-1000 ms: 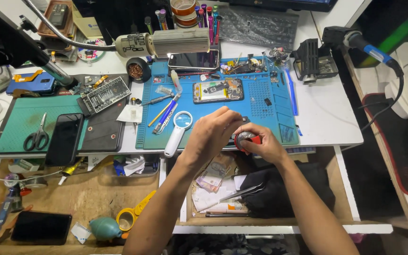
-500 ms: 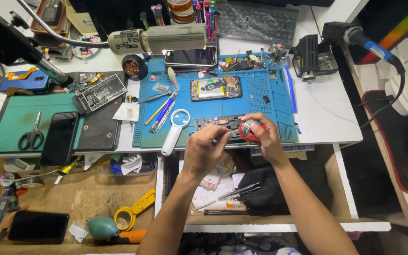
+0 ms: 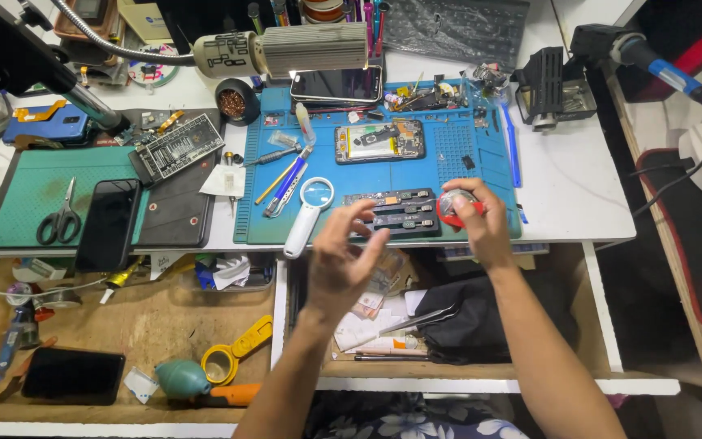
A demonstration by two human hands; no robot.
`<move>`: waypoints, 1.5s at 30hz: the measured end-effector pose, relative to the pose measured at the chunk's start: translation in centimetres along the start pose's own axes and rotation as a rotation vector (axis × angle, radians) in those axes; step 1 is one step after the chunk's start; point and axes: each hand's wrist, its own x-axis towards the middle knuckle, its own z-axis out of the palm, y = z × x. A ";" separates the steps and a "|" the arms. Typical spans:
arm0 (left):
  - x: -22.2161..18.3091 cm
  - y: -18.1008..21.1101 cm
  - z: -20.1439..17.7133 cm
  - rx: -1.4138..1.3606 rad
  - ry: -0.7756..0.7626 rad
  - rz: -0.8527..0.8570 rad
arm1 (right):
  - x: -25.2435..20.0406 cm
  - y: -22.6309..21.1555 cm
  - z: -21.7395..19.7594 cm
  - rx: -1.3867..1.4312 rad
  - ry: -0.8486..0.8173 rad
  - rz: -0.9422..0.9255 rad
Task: Repairing a mobile phone circuit board using tweezers, a magnifying glass, and other specialized tools.
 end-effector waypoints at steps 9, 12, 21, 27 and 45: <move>-2.5 -2.7 4.8 -0.547 -0.005 -0.430 | -2.2 0.0 4.7 -0.126 -0.044 0.059; -1.0 -4.1 2.3 -0.257 0.019 -0.326 | -1.1 0.3 2.7 -0.074 0.022 0.088; -1.3 -6.8 2.1 0.010 -0.097 -0.087 | 1.1 3.8 -1.4 -0.139 0.065 0.075; 0.0 -4.2 2.2 -0.017 -0.159 0.060 | 1.1 4.4 -1.0 -0.220 0.078 0.110; 0.7 -6.0 1.6 0.047 -0.174 0.046 | 1.2 3.6 -1.7 -0.444 0.088 0.035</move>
